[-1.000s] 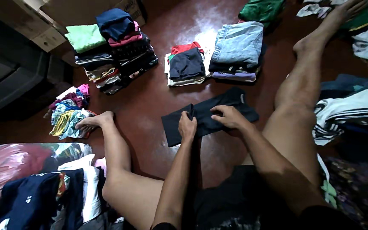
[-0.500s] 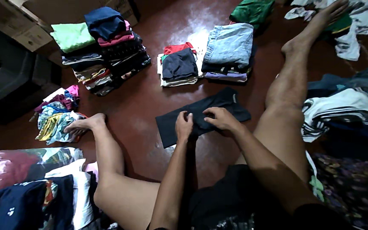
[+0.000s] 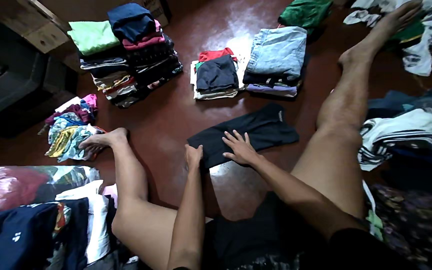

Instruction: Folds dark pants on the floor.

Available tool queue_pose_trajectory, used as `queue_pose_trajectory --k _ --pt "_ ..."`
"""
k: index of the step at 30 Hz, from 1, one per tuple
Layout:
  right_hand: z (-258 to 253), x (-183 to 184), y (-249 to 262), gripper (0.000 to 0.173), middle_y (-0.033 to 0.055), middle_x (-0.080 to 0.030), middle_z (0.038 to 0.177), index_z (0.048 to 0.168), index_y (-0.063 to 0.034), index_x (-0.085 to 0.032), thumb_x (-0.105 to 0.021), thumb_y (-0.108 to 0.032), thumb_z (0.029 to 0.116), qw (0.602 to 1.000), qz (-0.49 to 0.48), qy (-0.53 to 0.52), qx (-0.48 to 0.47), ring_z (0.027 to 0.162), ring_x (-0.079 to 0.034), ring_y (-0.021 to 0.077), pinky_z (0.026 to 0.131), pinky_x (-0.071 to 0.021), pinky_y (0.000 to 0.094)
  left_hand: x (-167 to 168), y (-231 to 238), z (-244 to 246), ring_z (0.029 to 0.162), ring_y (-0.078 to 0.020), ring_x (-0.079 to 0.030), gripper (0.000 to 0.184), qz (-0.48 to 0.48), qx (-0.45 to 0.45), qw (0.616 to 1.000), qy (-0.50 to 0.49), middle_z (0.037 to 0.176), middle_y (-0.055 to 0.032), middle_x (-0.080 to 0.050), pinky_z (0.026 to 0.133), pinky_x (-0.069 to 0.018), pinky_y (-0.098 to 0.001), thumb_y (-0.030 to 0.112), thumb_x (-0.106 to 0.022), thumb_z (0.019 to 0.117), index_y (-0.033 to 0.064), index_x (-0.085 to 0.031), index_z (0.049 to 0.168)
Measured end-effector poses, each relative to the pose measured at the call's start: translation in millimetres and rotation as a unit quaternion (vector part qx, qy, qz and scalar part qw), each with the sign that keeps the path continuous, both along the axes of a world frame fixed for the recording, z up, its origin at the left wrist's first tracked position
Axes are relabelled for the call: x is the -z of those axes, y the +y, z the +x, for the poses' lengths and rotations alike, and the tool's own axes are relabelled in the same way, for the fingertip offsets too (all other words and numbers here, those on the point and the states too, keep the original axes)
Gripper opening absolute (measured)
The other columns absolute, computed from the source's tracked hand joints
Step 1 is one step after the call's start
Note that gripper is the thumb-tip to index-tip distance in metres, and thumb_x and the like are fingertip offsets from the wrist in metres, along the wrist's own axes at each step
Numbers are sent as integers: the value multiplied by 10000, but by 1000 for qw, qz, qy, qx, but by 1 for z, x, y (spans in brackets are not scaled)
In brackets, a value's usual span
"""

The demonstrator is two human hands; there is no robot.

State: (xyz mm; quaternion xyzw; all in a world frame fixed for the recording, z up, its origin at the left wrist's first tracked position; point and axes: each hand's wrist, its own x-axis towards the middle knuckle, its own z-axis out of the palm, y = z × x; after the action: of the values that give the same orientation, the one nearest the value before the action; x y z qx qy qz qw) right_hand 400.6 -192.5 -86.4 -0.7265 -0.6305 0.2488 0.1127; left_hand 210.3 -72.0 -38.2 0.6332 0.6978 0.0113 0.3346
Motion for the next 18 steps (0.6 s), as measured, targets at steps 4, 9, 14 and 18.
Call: queue_pose_trajectory --k 4,9,14,18 --pt "4 -2 -3 737 -34 -214 1722 1609 -272 -372 -486 -655 990 1000 11 14 2 1603 -59 330 1192 -18 764 0 21 -24 1226 -339 -631 590 -96 52 986 -123 1336 -230 -628 1030 -519 -535 267 -739 952 12 -514 1434" --pt "-13 -15 -1 747 -24 -369 1661 1607 -240 -374 -434 -673 1002 998 26 49 3 1586 -153 349 1207 -33 738 -28 1 -45 1078 -283 -698 519 -88 -28 943 -320 1278 -231 -639 907 -603 -445 87 -663 977 -10 -447 1440" --pt "-41 -28 -1 612 142 -526 1531 1585 -135 -415 -330 -494 1097 932 82 347 69 1470 -419 301 1221 -299 537 -93 -42 -2 875 -201 -690 776 -51 -37 900 -431 1102 -191 -647 763 -607 -362 29 -712 918 22 -247 1539" --pt "-49 -43 -19 569 21 -682 1162 1325 -145 -572 -177 -498 1118 610 10 732 303 1059 -649 110 920 -554 340 -100 -65 46 866 -246 -730 824 -115 57 883 -451 1079 -172 -666 782 -637 -388 98 -705 960 99 -175 1590"
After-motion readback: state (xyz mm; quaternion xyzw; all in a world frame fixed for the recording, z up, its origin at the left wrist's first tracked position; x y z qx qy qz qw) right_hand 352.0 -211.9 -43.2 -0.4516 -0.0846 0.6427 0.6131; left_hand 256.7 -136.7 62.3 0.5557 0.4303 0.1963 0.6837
